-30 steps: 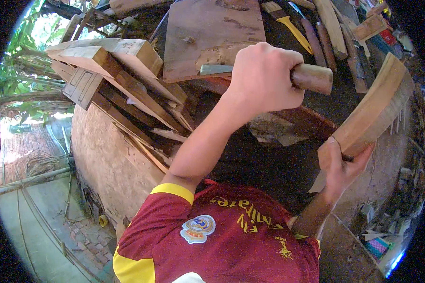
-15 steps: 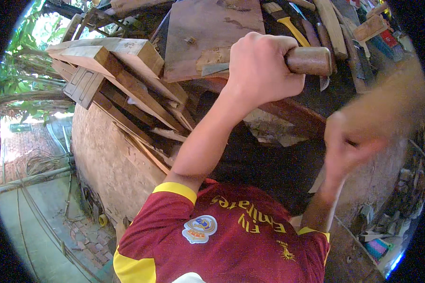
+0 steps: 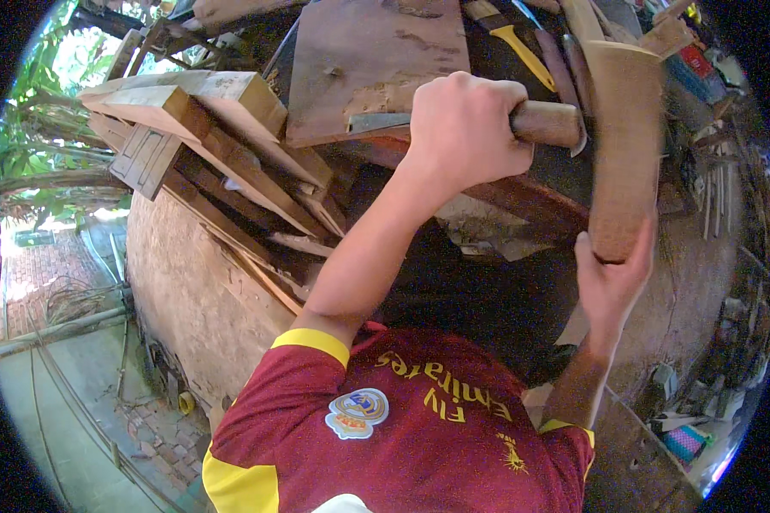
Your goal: The person uses a chisel and a wooden mallet to carve a small piece of wood. They hold the chisel against the wood and strike it repeatedly with the mallet to shape the material.
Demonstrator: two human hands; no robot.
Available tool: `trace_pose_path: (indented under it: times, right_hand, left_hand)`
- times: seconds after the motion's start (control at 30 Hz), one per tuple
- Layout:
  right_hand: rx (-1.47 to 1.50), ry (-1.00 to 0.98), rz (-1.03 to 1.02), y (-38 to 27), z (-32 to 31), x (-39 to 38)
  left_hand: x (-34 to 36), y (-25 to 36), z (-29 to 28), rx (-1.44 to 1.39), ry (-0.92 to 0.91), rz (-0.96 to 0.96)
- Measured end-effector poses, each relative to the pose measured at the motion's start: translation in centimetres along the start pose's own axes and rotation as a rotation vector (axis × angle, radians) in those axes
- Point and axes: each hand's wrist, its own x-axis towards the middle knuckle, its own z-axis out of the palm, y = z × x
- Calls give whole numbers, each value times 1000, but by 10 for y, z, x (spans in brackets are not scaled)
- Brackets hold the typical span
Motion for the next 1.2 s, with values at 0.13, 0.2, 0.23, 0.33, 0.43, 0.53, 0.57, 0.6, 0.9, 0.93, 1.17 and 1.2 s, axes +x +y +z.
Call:
trace_pose_path:
  times: [0.13, 0.2, 0.23, 0.33, 0.43, 0.53, 0.57, 0.6, 0.9, 0.93, 1.17, 1.2]
  right_hand:
    - [69, 363, -10, 9, 13, -7]
    - [-192, 145, -197, 12, 17, -12]
    - [-147, 74, -169, 10, 13, -10]
    - [-142, 51, -142, 1, 3, -6]
    - [326, 369, 173, -10, 4, 2]
    - [61, 181, -118, -30, 16, -3]
    - [-175, 10, -342, -29, 15, -2]
    - [-147, -107, -295, -29, 11, -6]
    - [221, -29, 88, 16, 21, -57]
    - [263, -4, 124, 18, 22, -59]
    - [264, 55, 151, 24, 4, -55]
    - [249, 53, 149, 26, -1, -53]
  left_hand:
    - [3, 0, -1, -1, 55, -15]
    - [7, 2, -6, 7, 21, -17]
    - [9, 0, -5, 28, 26, -19]
    - [7, -9, -5, 63, 40, -24]
    - [5, -9, -8, 52, 63, -44]
    - [10, -10, -10, 106, 1, -77]
    - [9, -17, -15, 162, -53, -110]
    - [6, -25, -17, 213, -121, -143]
    - [-6, -32, -33, 60, 65, -40]
    - [-4, -27, -28, 61, 61, -37]
    - [3, 3, -20, -110, -9, -4]
    - [3, 3, -20, -117, -9, -3]
